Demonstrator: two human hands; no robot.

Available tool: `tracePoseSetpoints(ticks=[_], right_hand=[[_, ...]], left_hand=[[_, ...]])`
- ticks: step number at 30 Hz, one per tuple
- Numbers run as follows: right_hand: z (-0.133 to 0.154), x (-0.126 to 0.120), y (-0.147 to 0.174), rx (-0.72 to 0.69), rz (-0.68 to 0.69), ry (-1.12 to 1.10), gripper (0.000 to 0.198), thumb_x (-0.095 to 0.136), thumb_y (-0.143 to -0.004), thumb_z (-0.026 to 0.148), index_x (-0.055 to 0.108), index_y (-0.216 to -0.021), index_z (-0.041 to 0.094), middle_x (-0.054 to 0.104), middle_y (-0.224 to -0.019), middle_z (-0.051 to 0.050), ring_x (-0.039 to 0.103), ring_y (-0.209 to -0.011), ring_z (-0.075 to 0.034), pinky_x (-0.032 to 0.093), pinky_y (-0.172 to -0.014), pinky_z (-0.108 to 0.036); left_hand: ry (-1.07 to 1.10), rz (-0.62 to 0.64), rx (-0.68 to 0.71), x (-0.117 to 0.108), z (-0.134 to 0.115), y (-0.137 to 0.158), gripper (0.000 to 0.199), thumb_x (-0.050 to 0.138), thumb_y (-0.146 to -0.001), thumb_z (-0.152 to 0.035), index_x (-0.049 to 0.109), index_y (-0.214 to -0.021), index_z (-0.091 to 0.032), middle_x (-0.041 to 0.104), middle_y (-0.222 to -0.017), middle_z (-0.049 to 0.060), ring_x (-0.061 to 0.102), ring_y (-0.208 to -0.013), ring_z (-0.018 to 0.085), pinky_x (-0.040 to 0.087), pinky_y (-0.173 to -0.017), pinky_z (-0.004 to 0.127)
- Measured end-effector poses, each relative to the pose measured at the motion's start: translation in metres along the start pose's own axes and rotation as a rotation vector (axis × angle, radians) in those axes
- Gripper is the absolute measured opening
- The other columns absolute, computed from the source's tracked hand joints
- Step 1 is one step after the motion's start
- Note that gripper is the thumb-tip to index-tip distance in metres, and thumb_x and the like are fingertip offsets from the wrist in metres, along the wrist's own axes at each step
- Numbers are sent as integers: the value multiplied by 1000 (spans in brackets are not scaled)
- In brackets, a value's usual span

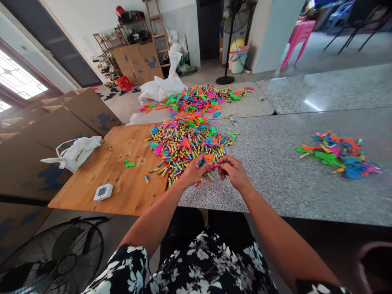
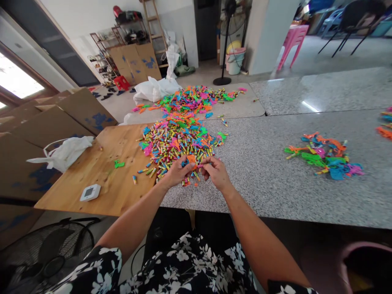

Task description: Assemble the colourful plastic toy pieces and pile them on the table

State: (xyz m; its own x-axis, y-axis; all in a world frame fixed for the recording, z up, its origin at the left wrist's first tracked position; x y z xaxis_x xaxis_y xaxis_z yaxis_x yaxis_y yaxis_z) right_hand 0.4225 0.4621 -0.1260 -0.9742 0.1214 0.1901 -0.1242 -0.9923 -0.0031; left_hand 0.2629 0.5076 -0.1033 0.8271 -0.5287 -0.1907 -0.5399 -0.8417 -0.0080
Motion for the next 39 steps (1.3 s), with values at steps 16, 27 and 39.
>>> tracePoseSetpoints(ticks=[16,27,39], right_hand=[[-14,-9,5,36,-77,10,12,59,-75,35,58,-80,25,52,-48,7,43,-39,-11,39,-40,-22],[-11,-196,-6,-65,-888,-26,39,51,-83,49,57,-114,26,71,-98,-3,62,-56,-12,48,-48,-24],[-59,-62,-48,180,-219,1327,30,54,-100,34,68,-116,13,67,-123,-22,71,-103,-30,51,-83,-35]], left_hand=[[-59,279,-66,24,9,-4,36,64,-94,-55,58,-101,-20,69,-72,0,54,-46,10,37,-47,22],[-822,-238,12,-22,30,-141,33,68,-92,-38,69,-117,-17,67,-130,21,56,-128,38,40,-108,49],[-914,-181,81,-25,33,-163,22,80,-80,-28,70,-99,-20,67,-118,16,53,-125,37,40,-106,47]])
Point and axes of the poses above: each hand's wrist, its own y-axis away from the middle knuckle, its own x-axis out of the palm, z = x × y, the point moved 5 cm from there along -y, towards the middle knuckle
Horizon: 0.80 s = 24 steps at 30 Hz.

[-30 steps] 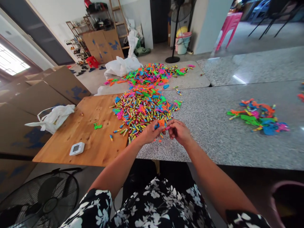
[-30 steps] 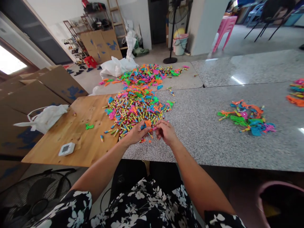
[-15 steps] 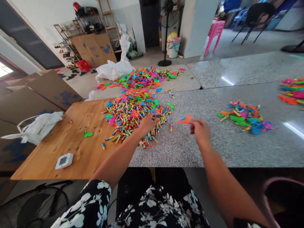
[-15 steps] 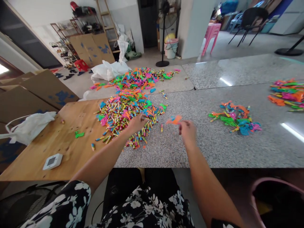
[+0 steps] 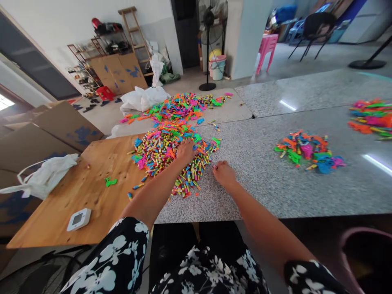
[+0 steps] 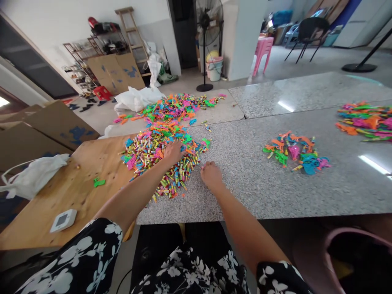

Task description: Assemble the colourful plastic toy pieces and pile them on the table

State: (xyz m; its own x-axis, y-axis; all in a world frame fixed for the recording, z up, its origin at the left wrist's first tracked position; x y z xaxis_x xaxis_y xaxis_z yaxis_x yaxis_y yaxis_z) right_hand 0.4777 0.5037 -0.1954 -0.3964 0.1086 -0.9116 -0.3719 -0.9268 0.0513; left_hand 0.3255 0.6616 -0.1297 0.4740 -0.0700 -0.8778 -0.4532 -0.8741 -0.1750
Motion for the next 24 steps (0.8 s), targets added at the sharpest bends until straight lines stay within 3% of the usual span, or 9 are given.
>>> tracePoseSetpoints(ticks=[3,5,8,11,16,24], right_hand=[[-1,-2,8,25,-13,-126,23,52,-100,31,67,-107,15,72,-112,-19,71,-99,-28,50,-82,-35],[-1,-5,16,48,-43,-343,21,51,-100,34,63,-102,17,74,-99,-14,71,-91,-25,49,-79,-34],[14,-12,31,-39,-22,-777,22,53,-98,43,58,-99,21,74,-85,-5,67,-75,-19,49,-70,-31],[37,-21,47,-122,56,-1094,28,59,-93,51,58,-98,23,72,-80,-1,57,-58,-14,45,-56,-27],[59,-29,62,-137,95,-1277,30,66,-88,51,62,-96,23,66,-71,2,47,-47,-11,37,-44,-25],[60,-27,66,-87,110,-1402,38,75,-80,56,63,-89,22,63,-66,4,46,-45,-9,39,-41,-24]], left_hand=[[233,-83,-91,-16,12,18,13,74,-83,-27,64,-87,-20,66,-90,6,62,-103,26,47,-94,38],[574,-118,-247,-18,21,37,18,74,-83,-30,59,-86,-20,62,-81,1,63,-84,19,50,-81,32],[1153,-72,-445,-7,20,73,30,79,-80,-30,58,-98,-20,64,-82,-2,63,-71,12,53,-72,27],[1480,-17,-514,1,2,108,46,87,-72,-25,60,-109,-20,71,-90,0,69,-75,11,57,-76,26],[1607,-23,-541,4,-22,138,40,90,-69,-27,62,-96,-18,75,-92,2,73,-81,14,58,-80,28],[1641,17,-518,2,-33,144,49,95,-62,-28,60,-94,-18,73,-86,0,70,-80,15,53,-82,32]])
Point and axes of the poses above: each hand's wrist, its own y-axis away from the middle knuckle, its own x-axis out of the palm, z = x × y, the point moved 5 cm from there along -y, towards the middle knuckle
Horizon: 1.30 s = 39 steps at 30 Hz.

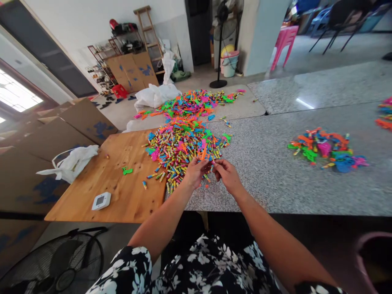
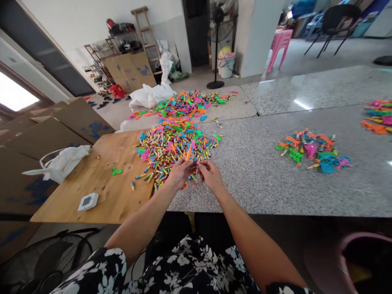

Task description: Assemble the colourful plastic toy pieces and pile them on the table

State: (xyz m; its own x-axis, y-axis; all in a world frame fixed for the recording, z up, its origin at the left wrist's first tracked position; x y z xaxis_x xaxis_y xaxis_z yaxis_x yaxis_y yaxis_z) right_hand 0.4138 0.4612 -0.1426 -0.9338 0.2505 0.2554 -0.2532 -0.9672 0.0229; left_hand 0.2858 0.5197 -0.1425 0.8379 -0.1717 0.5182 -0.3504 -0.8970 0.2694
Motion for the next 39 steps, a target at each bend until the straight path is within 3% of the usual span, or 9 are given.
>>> tracePoseSetpoints(ticks=[15,21,25,31,36,39], right_hand=[[-8,1,4,73,10,-311,35,79,-78,53,64,-87,23,60,-63,6,49,-47,-10,40,-42,-23],[-10,3,6,96,-55,-384,37,82,-75,52,61,-83,23,58,-63,6,46,-45,-9,39,-41,-23],[-13,3,9,40,-82,-287,38,79,-79,56,62,-88,24,58,-64,6,47,-47,-10,40,-42,-24],[-10,-5,14,-102,-117,86,40,67,-90,63,64,-97,24,60,-68,4,49,-47,-11,41,-42,-25],[-12,-14,13,32,6,82,38,68,-88,61,63,-90,23,55,-62,6,47,-44,-11,43,-40,-25],[-13,-44,7,147,60,175,36,72,-84,57,65,-87,21,58,-62,4,49,-44,-11,45,-39,-24]], left_hand=[[-20,93,17,12,-2,3,44,95,-64,-33,69,-96,-16,75,-93,4,72,-87,17,53,-82,31],[-16,101,23,16,0,6,46,95,-63,-33,67,-94,-16,73,-91,3,72,-87,18,55,-82,32],[-41,58,69,17,4,6,44,94,-65,-34,67,-94,-15,72,-88,2,70,-84,16,54,-79,29],[-34,12,114,19,22,4,42,89,-71,-39,67,-98,-16,72,-87,2,67,-75,13,52,-68,25],[-67,-3,78,24,46,6,45,84,-75,-50,66,-100,-18,73,-90,4,69,-78,17,54,-68,28],[-256,45,-55,25,63,4,43,81,-79,-52,66,-100,-18,72,-84,4,69,-76,17,54,-72,29]])
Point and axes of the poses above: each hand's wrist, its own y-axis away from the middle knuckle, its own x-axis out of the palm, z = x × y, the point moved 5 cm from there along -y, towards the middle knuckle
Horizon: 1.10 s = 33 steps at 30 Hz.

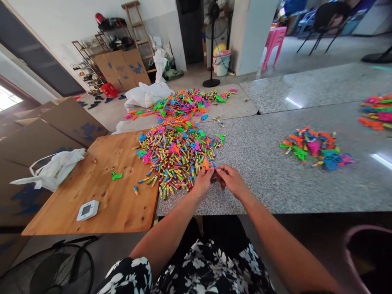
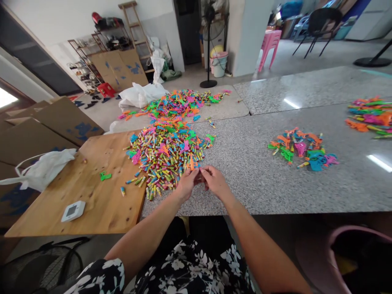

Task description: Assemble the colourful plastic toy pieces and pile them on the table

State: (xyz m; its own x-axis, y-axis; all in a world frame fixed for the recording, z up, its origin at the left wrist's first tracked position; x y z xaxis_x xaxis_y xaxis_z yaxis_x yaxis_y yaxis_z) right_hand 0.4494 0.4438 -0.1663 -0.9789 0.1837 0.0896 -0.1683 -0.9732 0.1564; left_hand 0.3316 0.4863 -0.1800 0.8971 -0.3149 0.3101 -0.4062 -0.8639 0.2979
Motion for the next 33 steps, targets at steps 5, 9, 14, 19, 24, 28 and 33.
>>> tracePoseSetpoints(ticks=[5,9,14,19,24,28,33], right_hand=[[-6,-126,-18,215,-492,-170,26,78,-76,38,59,-76,21,60,-61,3,49,-43,-9,44,-38,-20],[6,-201,-34,-57,-890,-405,14,60,-89,38,58,-92,25,69,-82,2,56,-49,-9,48,-44,-20],[-7,-171,-88,28,-669,167,24,58,-88,32,66,-107,19,73,-102,-8,66,-63,-16,54,-55,-28],[-9,-130,-154,-4,-431,955,43,48,-97,21,62,-137,12,60,-142,-22,68,-113,-27,51,-99,-36],[3,-110,-212,-12,-202,1257,52,47,-101,20,49,-153,18,46,-157,-18,63,-125,-26,47,-102,-32],[7,-93,-228,-15,-149,1278,38,49,-101,23,66,-134,17,54,-148,-19,66,-116,-27,47,-100,-34],[-1,-87,-202,-18,-192,1287,37,44,-102,19,68,-128,10,61,-133,-24,68,-112,-28,48,-96,-36]], left_hand=[[-548,102,-71,-12,-14,-42,27,74,-87,-35,68,-107,-18,74,-87,6,69,-73,17,50,-72,29],[-895,-71,252,-13,-70,-108,11,66,-91,-26,72,-95,-18,75,-91,9,70,-85,23,50,-85,33],[-1240,-114,362,33,-84,-186,28,74,-86,-40,73,-98,-15,71,-114,20,63,-118,37,45,-103,45],[-1294,-105,336,58,-55,-221,30,84,-76,-36,71,-92,-14,64,-130,25,42,-140,45,30,-116,57],[-1209,-59,416,41,-52,-204,9,73,-85,-23,66,-82,-19,72,-103,16,56,-126,36,25,-120,53],[-813,-20,385,3,-74,-165,22,80,-80,-32,62,-77,-21,67,-78,7,65,-93,27,46,-97,38],[-431,112,134,-48,-87,-95,35,75,-84,-52,59,-88,-21,61,-71,-2,51,-54,11,42,-57,25]])
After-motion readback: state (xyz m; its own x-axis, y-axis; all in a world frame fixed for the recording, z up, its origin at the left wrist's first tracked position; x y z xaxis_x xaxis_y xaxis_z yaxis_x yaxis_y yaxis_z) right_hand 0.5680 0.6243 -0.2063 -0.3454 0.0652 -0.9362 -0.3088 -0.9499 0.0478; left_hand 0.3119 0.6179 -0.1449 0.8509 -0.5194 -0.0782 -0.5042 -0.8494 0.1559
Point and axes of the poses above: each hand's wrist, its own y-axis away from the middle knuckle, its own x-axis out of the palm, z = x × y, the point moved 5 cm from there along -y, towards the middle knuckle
